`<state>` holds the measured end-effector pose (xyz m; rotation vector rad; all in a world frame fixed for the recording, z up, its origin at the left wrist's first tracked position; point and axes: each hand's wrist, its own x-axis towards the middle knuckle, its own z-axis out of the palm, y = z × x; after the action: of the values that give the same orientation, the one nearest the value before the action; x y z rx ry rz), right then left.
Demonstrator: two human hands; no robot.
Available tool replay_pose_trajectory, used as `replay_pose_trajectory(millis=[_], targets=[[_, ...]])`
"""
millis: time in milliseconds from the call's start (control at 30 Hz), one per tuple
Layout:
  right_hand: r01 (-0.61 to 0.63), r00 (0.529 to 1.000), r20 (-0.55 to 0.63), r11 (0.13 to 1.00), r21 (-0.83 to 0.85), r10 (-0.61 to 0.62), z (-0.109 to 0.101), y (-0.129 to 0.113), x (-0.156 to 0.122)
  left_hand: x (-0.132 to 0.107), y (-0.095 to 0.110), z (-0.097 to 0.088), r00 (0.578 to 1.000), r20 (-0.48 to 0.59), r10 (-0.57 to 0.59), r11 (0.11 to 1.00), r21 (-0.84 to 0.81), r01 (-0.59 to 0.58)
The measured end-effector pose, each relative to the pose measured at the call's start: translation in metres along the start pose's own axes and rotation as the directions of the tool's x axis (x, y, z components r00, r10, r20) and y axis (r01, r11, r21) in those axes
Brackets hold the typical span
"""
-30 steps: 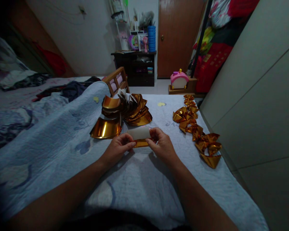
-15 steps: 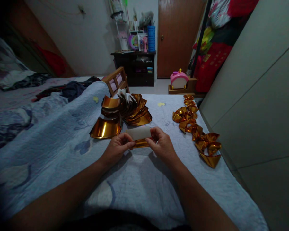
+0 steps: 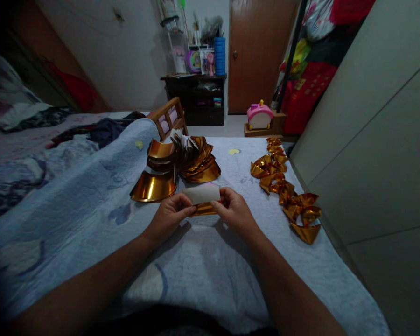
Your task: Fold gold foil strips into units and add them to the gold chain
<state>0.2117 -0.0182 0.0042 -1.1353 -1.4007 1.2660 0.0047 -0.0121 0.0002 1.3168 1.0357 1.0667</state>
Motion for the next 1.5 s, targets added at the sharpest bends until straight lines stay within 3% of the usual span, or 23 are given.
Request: replay_pose_trajectory(millis=[267,667,1167,1300,1500], targets=[[-0.046,0.999,0.012,0.992,-0.120,0.048,-0.0019,-0.0038,-0.0011,-0.0004,-0.0006,-0.0001,1.000,-0.019,0.004,0.999,0.040,-0.004],[-0.041,0.999,0.016,0.991,-0.125,0.044,-0.0002,-0.0011,-0.0009,-0.0010,-0.0001,0.0001,0.999,-0.026,0.024,0.997,0.077,-0.022],[-0.048,0.999,-0.005,0.999,0.007,0.048,0.0034,-0.0045,-0.0008,-0.0013,-0.0072,0.0005,0.999,-0.036,0.024,1.000,0.009,-0.024],[-0.058,0.998,-0.023,0.997,0.045,0.059,0.0025,-0.0030,0.0004,0.0000,-0.0090,0.0000,0.994,-0.086,0.071,0.997,0.010,-0.070],[-0.060,0.997,-0.034,0.995,0.080,0.063,0.0036,-0.0038,0.0011,-0.0002,-0.0065,0.0017,0.993,-0.103,0.052,0.996,-0.070,-0.060]])
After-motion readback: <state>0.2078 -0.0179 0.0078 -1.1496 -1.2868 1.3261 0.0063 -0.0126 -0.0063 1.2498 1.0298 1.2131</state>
